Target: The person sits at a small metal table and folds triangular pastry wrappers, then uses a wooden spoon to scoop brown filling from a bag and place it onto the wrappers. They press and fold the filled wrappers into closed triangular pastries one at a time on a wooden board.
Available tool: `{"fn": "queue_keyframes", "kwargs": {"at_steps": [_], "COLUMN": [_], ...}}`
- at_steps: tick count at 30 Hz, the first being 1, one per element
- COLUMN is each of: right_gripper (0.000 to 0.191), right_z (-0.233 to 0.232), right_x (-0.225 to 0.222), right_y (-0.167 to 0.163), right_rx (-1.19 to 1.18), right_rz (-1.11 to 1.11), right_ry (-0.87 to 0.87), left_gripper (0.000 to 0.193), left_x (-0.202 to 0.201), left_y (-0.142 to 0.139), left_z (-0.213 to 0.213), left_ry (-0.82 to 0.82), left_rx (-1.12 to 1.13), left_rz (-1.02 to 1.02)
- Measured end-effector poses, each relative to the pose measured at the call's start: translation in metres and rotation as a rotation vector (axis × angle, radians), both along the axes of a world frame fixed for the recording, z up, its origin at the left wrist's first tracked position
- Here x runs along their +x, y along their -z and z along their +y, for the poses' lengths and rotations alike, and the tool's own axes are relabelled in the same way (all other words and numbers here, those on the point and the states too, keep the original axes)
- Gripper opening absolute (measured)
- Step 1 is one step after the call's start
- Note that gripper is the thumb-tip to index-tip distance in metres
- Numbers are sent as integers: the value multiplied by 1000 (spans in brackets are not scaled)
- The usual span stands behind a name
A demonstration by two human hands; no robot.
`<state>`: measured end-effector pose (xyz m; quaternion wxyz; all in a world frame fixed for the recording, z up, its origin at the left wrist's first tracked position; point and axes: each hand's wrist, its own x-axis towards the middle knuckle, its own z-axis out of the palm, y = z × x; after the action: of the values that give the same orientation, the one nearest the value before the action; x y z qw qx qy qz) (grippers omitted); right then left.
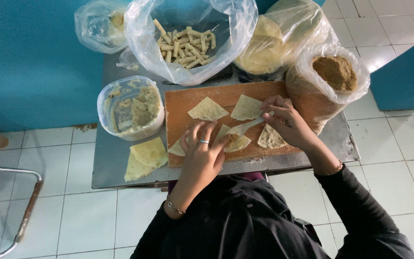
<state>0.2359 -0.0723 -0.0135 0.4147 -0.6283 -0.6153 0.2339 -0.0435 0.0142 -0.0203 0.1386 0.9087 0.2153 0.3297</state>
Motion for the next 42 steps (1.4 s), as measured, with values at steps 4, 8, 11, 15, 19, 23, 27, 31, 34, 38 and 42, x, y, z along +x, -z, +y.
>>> {"fn": "queue_keyframes", "kwargs": {"at_steps": [4, 8, 11, 15, 19, 23, 27, 31, 34, 38, 42], "right_gripper": [26, 24, 25, 25, 24, 23, 23, 25, 25, 20, 17], "right_z": [-2, -2, -1, -1, -1, -1, -1, 5, 6, 11, 20], "right_x": [-1, 0, 1, 2, 2, 2, 1, -5, -10, -32, -72], "right_y": [-2, -3, -3, -3, -2, -3, -6, -7, -9, -6, -3], "right_rx": [-43, 10, 17, 33, 36, 32, -8, 2, 27, 49, 132], "right_rz": [-122, -117, -50, -98, -97, -124, -41, 373, 373, 96, -239], "right_ry": [65, 11, -10, -1, 12, 46, 94, 99, 150, 214, 155], "left_gripper": [39, 37, 36, 35, 30, 26, 17, 19, 17, 16, 15], "left_x": [0, 0, 0, -1, 0, -3, -12, -25, -35, -53, -72], "left_y": [0, 1, 2, 3, 2, -1, -7, -14, -17, -19, -17], "left_z": [0, 0, 0, 1, 1, 2, 9, 21, 29, 39, 39], "left_ry": [4, 12, 16, 28, 38, 46, 4, -70, -137, -178, -213], "left_rx": [-1, -13, -24, -19, -12, -26, -53, -53, -61, -72, -44], "left_rz": [14, 31, 27, 29, 8, -34, -87, -160, -257, -307, -206]}}
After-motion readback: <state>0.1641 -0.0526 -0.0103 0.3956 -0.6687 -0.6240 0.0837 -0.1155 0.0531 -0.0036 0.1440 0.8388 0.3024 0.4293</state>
